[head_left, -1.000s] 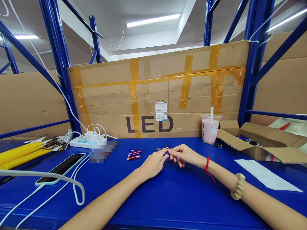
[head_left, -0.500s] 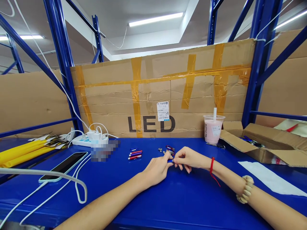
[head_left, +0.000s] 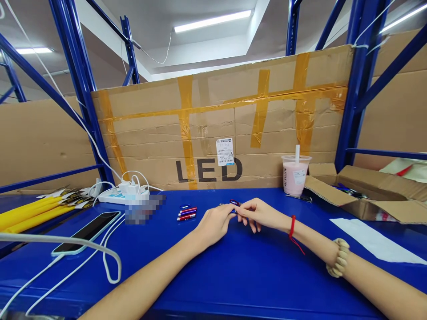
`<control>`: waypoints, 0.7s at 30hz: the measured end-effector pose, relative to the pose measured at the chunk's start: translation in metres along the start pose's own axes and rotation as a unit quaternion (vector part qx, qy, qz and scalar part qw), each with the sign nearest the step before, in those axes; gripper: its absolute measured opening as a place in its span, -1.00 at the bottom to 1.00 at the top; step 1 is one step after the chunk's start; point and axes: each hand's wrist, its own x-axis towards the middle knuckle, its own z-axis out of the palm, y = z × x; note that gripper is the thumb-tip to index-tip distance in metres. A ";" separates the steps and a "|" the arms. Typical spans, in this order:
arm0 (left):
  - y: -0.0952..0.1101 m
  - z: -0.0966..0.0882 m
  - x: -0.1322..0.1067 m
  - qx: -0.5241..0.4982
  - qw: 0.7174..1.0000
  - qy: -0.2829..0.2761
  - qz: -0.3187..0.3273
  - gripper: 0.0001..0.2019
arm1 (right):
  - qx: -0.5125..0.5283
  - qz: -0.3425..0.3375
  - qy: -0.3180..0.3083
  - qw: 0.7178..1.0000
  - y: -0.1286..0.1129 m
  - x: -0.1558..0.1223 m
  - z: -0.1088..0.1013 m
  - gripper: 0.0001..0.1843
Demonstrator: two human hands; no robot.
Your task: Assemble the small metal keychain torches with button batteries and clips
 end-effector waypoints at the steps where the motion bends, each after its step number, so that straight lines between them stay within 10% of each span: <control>1: -0.001 -0.002 0.001 0.006 1.000 0.006 0.001 -0.80 | -0.019 -0.009 0.024 0.999 0.000 0.000 -0.001 -0.37; 8: -0.012 -0.004 0.004 0.073 0.997 0.018 -0.002 -0.77 | -0.198 -0.134 0.243 0.940 0.007 0.000 -0.011 -0.56; 21: -0.008 -0.002 0.001 0.034 0.999 -0.033 -0.021 -0.77 | -0.427 -0.311 0.233 0.817 0.014 -0.002 -0.013 -0.68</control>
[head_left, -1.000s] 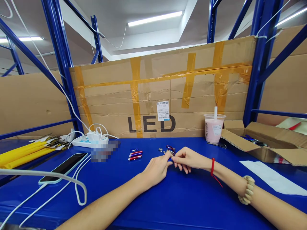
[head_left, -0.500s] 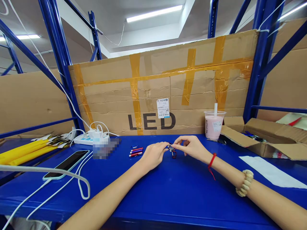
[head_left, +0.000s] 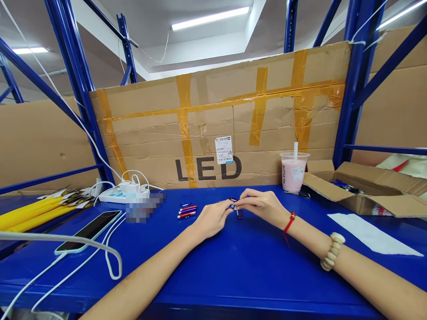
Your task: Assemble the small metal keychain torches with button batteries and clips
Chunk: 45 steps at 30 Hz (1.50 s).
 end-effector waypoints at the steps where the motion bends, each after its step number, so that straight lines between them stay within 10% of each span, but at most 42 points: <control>1: 0.000 0.001 0.000 0.001 1.000 -0.004 -0.004 -0.77 | -0.008 -0.020 0.008 1.000 0.001 -0.001 0.001 -0.69; 16: -0.004 0.014 -0.005 -0.042 0.998 -0.046 0.007 -0.78 | 0.004 -0.080 0.037 0.996 0.004 -0.012 0.019 -0.77; 31: 0.000 0.011 -0.007 -0.112 0.992 -0.046 -0.027 -0.91 | 0.124 0.176 -0.072 0.974 -0.013 -0.003 0.010 -0.83; 45: -0.006 0.015 -0.005 -0.081 0.996 -0.010 0.028 -0.91 | 0.320 0.349 -0.167 0.865 -0.011 -0.003 0.020 -0.59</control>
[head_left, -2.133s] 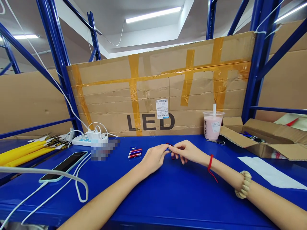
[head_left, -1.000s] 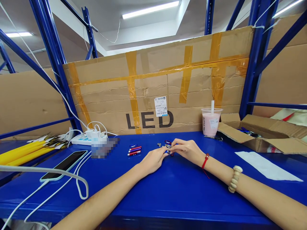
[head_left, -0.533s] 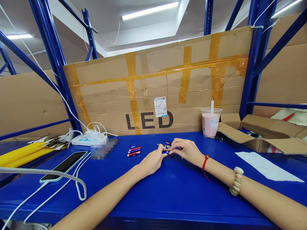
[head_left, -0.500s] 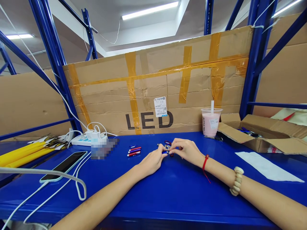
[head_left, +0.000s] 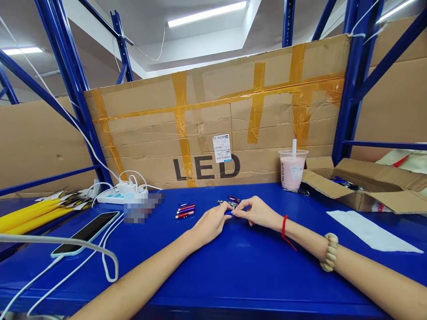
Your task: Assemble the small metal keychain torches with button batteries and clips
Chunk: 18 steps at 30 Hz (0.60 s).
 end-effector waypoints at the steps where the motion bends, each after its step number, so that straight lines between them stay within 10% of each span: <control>1: 0.000 0.000 0.001 0.000 1.000 0.003 -0.001 -0.90 | 0.003 0.000 0.002 1.000 -0.001 0.000 -0.001 -0.57; 18: 0.008 -0.007 0.005 0.060 0.993 -0.010 -0.105 -0.82 | -0.229 -0.208 0.123 0.943 -0.005 -0.004 -0.014 -0.81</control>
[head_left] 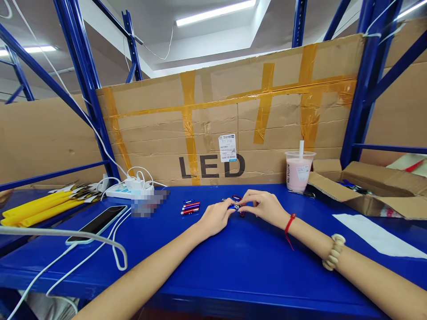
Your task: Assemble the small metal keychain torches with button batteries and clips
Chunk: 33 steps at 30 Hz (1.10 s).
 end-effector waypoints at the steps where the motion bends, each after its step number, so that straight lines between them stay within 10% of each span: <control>1: 0.001 0.000 0.000 0.002 1.000 -0.001 -0.001 -0.81 | -0.012 -0.007 0.006 1.000 0.000 0.000 -0.001 -0.82; 33: -0.006 0.003 -0.003 -0.125 0.988 -0.031 0.080 -0.77 | 0.186 0.082 -0.085 0.976 0.015 -0.003 0.012 -0.72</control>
